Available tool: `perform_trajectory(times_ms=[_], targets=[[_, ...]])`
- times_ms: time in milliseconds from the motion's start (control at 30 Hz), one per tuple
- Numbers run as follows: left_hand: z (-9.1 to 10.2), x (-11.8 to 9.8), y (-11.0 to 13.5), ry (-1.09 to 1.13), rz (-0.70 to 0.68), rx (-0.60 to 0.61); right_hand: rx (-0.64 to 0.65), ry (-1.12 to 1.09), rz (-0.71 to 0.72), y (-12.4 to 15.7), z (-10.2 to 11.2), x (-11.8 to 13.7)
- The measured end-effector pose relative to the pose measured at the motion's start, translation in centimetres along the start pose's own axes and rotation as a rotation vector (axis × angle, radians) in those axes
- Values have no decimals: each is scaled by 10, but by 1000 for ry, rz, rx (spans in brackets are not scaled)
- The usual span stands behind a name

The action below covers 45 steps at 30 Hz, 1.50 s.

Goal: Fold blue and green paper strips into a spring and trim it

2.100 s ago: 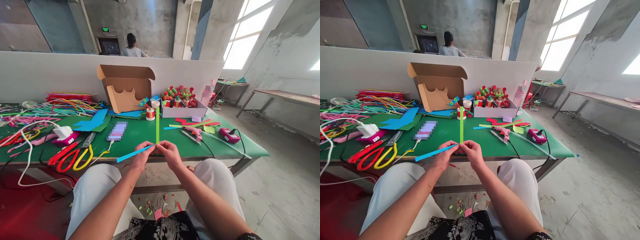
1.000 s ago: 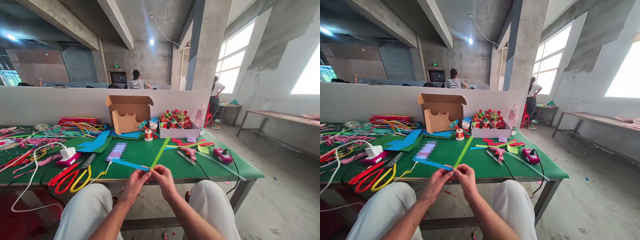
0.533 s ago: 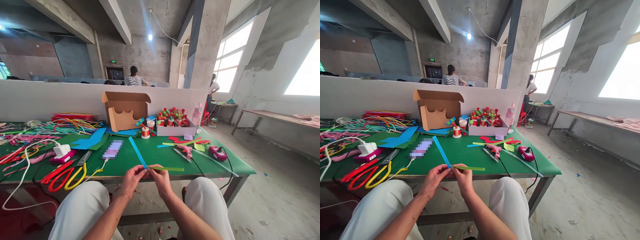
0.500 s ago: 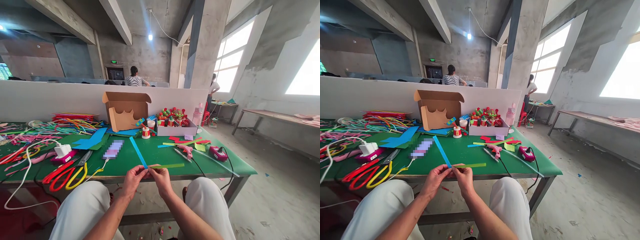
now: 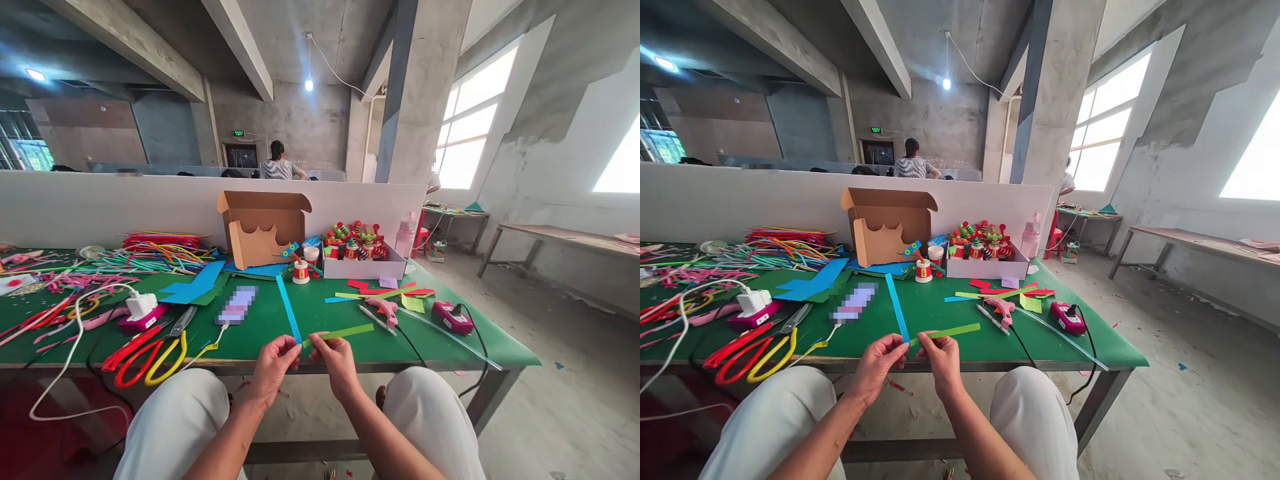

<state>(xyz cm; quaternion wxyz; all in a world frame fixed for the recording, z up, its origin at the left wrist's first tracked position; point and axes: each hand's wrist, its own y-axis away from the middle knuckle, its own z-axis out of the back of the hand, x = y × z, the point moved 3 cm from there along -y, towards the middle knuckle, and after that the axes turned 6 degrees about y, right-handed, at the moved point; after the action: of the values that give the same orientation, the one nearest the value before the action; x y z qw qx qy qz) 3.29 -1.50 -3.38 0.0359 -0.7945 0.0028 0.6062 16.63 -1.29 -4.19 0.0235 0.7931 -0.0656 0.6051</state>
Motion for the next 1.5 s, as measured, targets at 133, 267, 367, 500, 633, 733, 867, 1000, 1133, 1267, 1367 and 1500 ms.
perform_trajectory(times_ms=[133,267,367,500,633,733,867,1000,1133,1267,1367,1500], targets=[[3,-2,-3,38,27,-19,-89,-21,23,-11,16,14],[8,-3,-6,60,24,-53,-162,-47,67,-22,36,29],[13,-4,-8,79,27,-83,-227,-104,118,-30,54,43],[20,-8,-11,173,15,-126,-388,-214,194,-30,68,54],[13,-8,-11,297,52,-135,-102,-136,56,-17,36,39],[-6,-4,-12,305,128,-71,83,-73,-11,-5,4,19],[-34,-8,-22,252,131,88,27,-72,48,-9,-8,13],[-46,-26,-46,55,104,247,-104,-62,79,-30,4,33],[-27,-54,-100,-293,23,311,-167,-98,28,-50,25,54],[22,-87,-182,-532,-233,65,-272,-146,-56,-58,54,63],[51,-98,-237,-590,-275,-61,-315,-204,-97,-58,70,64],[61,-88,-284,-590,-61,-140,-313,-215,-148,-58,73,62]])
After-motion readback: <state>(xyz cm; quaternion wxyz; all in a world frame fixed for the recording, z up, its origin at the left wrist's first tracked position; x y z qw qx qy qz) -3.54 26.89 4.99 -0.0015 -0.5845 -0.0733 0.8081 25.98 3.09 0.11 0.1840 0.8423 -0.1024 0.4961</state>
